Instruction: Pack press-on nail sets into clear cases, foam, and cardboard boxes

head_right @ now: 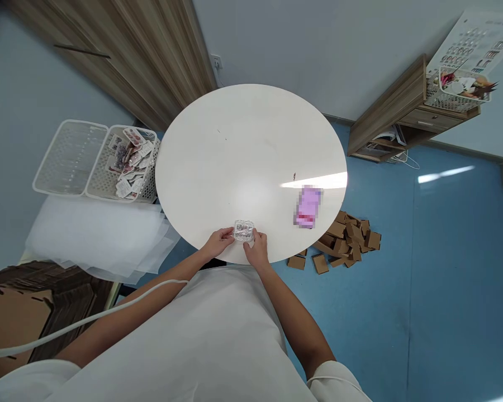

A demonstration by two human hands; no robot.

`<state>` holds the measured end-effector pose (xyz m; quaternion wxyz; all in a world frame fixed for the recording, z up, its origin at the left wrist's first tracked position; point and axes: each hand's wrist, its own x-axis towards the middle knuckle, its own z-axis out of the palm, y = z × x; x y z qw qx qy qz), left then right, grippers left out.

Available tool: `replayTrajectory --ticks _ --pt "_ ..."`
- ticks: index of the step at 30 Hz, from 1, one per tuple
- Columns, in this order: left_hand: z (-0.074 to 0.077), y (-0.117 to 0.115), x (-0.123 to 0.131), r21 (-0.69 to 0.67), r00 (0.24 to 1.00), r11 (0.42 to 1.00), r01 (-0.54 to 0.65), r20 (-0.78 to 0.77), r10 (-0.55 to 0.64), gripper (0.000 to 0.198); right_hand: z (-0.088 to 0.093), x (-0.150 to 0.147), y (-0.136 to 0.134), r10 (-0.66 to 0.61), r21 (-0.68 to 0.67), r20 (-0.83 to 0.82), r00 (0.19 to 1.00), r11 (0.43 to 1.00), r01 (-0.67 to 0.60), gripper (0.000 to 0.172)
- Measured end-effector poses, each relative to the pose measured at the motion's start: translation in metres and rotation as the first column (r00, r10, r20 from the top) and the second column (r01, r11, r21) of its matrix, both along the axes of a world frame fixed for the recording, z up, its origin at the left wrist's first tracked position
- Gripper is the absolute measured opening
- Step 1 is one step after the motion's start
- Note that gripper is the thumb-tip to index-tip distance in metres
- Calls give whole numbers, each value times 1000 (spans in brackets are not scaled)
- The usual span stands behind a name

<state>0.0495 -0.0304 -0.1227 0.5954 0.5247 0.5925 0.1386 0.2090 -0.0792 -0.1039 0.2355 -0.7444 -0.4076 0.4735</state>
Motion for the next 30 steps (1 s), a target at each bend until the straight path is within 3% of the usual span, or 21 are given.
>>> replayTrajectory --ticks 5,10,15,21,25,30 --pt "8 10 -17 95 999 995 -40 18 38 49 8 -25 20 -26 38 -17 1000 999 26 61" --pt "16 38 -56 208 993 974 -94 -46 106 52 11 -69 56 14 125 -51 999 992 -8 56" --pt "19 70 -106 267 980 952 -149 -90 178 55 3 -125 97 50 174 -101 994 984 -32 57" --pt "10 103 -155 363 962 911 -197 -109 251 61 -10 -190 140 65 225 -80 995 973 -46 60" --pt "6 121 -170 389 957 895 -220 -92 276 59 -12 -212 161 88 270 -42 995 960 -74 62" --pt "7 131 -171 366 951 891 -270 -46 307 56 -8 -217 176 148 271 10 989 952 -145 56"
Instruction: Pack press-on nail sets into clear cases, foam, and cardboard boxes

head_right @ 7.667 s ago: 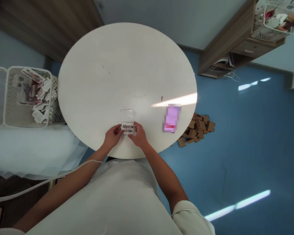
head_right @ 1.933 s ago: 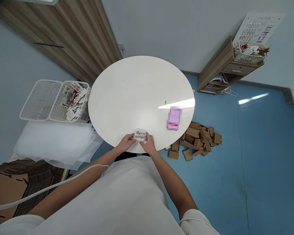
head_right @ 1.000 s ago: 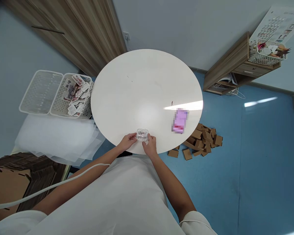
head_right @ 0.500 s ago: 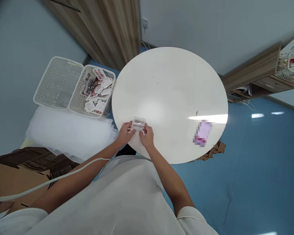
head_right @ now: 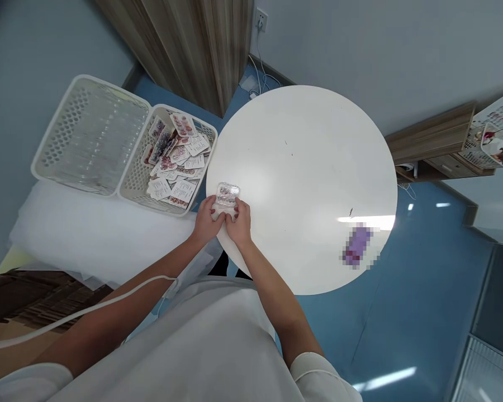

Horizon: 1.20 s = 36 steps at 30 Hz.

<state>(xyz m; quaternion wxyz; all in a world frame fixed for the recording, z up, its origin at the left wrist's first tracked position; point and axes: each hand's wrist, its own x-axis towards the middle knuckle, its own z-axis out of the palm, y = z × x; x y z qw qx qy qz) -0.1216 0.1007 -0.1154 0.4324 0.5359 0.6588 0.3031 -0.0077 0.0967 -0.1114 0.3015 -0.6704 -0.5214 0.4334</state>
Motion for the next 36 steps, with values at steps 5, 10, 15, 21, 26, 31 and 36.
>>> replayTrajectory --ticks 5,10,15,21,26,31,36 --pt "-3 -4 0 7 1000 1000 14 15 -14 62 1 1 -5 47 -38 13 999 998 -46 54" --pt "1 -20 -5 18 1000 1000 4 10 -4 69 11 3 -28 16 -43 -5 1000 999 -16 65" --pt "18 -61 -11 -12 999 1000 -25 -34 25 59 31 22 -68 40 -39 -125 991 998 -45 62" --pt "37 -130 -18 -155 998 987 -35 -58 27 46 36 52 -114 102 -103 -202 974 987 -125 52" --pt "61 -170 -27 -165 999 986 -16 -46 8 41 35 58 -132 201 -121 -230 952 965 -233 39" --pt "83 -187 -43 -78 995 996 -40 -91 33 39 38 41 -129 360 -54 -272 892 920 -388 27" --pt "94 -207 -65 29 990 996 -80 -114 83 34 43 12 -121 467 20 -226 855 880 -475 27"
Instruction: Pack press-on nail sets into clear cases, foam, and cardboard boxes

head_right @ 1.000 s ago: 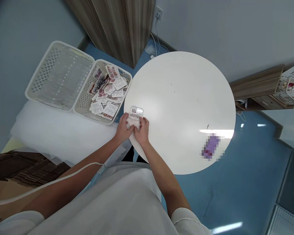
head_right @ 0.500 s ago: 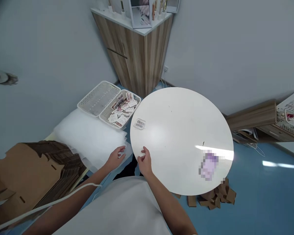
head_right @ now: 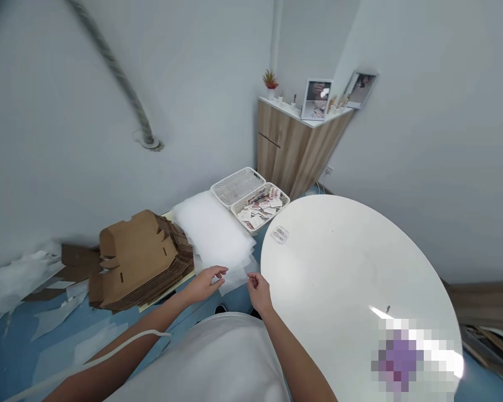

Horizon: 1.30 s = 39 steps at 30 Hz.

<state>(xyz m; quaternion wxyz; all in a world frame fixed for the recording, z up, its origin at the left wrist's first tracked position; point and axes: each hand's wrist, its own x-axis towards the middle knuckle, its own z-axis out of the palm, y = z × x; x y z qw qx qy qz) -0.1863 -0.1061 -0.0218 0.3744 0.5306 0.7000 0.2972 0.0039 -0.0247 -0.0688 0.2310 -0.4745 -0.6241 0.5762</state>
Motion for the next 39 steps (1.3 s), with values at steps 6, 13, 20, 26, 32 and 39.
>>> replayTrajectory --ticks 6,13,20,26,32,39 --pt "4 -32 -42 93 978 978 -186 116 175 34 -2 -55 -12 151 56 53 987 987 -154 29" --pt "3 -46 -85 56 962 966 -254 116 246 34 -6 -98 -37 263 71 120 957 960 -272 29" --pt "-2 -18 -101 11 988 988 -157 -5 157 38 -4 -107 -17 208 80 219 953 970 -230 29" --pt "-24 24 -110 -139 996 987 -86 -36 82 45 -4 -135 25 301 24 272 914 947 -319 43" --pt "-59 77 -124 -293 993 949 -113 -63 99 46 -28 -186 69 396 116 400 826 873 -474 46" --pt "-90 107 -127 -590 972 792 -158 46 229 62 -61 -213 96 416 49 613 672 829 -557 62"
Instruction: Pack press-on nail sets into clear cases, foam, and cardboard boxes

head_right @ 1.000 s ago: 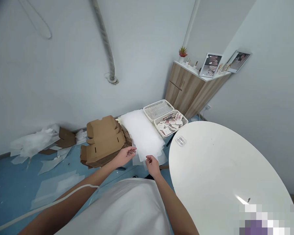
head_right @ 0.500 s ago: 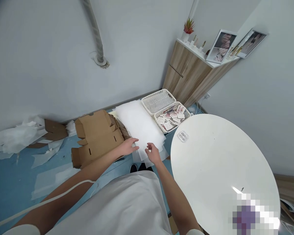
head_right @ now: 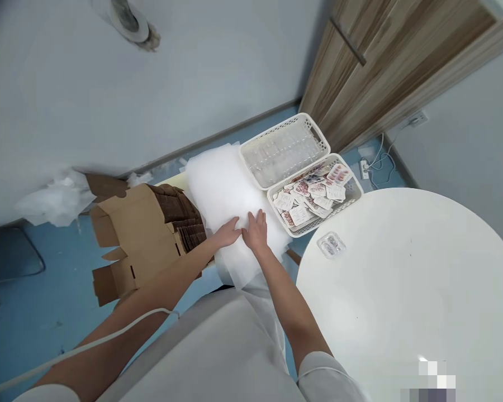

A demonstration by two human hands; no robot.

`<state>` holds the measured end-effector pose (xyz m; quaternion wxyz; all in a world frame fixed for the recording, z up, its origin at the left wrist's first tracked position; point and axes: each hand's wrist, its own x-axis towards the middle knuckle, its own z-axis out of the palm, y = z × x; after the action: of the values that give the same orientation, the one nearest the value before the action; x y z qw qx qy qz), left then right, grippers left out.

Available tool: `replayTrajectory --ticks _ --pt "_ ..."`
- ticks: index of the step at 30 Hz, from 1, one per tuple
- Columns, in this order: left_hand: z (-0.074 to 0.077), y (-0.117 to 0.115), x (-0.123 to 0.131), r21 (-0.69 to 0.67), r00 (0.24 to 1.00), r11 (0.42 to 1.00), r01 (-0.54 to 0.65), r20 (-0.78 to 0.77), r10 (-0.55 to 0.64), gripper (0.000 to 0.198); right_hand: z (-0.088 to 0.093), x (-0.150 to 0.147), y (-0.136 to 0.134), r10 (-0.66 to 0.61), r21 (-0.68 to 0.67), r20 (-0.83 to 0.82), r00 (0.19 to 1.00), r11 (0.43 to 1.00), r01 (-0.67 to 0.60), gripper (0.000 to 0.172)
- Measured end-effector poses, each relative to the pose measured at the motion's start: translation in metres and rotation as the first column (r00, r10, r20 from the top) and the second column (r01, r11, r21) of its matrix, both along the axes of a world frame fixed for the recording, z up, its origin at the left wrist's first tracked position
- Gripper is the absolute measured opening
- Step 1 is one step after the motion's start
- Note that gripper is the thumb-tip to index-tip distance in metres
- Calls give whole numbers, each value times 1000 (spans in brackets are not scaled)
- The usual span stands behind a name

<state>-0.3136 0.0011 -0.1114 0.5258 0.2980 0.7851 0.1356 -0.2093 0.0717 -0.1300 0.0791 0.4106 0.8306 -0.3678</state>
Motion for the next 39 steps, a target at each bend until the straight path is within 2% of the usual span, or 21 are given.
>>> replayTrajectory --ticks 3,7,11,14,16,19,23,26,29,33,35,39 --pt "-2 -3 8 -5 1000 1000 -17 22 17 63 -2 1 -3 76 37 42 996 996 -78 63" --pt "-3 -6 16 11 996 999 -54 65 53 63 1 3 -14 157 91 12 988 983 -157 58" --pt "1 -6 16 39 983 984 -173 67 171 56 3 2 -18 220 102 -66 973 972 -213 54" --pt "6 -2 14 134 958 949 -286 13 287 46 3 0 -14 231 86 -175 957 972 -219 53" --pt "8 1 13 208 935 913 -351 23 354 40 3 -2 -10 189 55 -263 946 982 -181 53" --pt "7 4 15 250 914 879 -407 122 388 36 5 -4 -5 35 -55 -360 932 997 -59 52" --pt "3 2 21 213 892 867 -451 146 428 38 9 -7 -3 -187 -174 -317 930 975 137 49" --pt "3 -2 24 222 886 858 -463 149 439 41 14 -11 0 -167 -184 -316 934 976 112 50" --pt "7 -6 23 301 878 828 -473 239 415 43 24 -18 3 -35 -112 -317 948 994 -1 50" --pt "18 -12 24 373 834 754 -541 356 422 48 50 -21 5 137 -2 -269 953 990 -143 48" --pt "24 -19 27 382 827 743 -549 378 417 51 65 -16 3 155 28 -285 946 988 -154 47" --pt "33 -43 36 380 835 749 -542 344 429 59 91 7 -5 65 57 -413 909 997 -46 54"
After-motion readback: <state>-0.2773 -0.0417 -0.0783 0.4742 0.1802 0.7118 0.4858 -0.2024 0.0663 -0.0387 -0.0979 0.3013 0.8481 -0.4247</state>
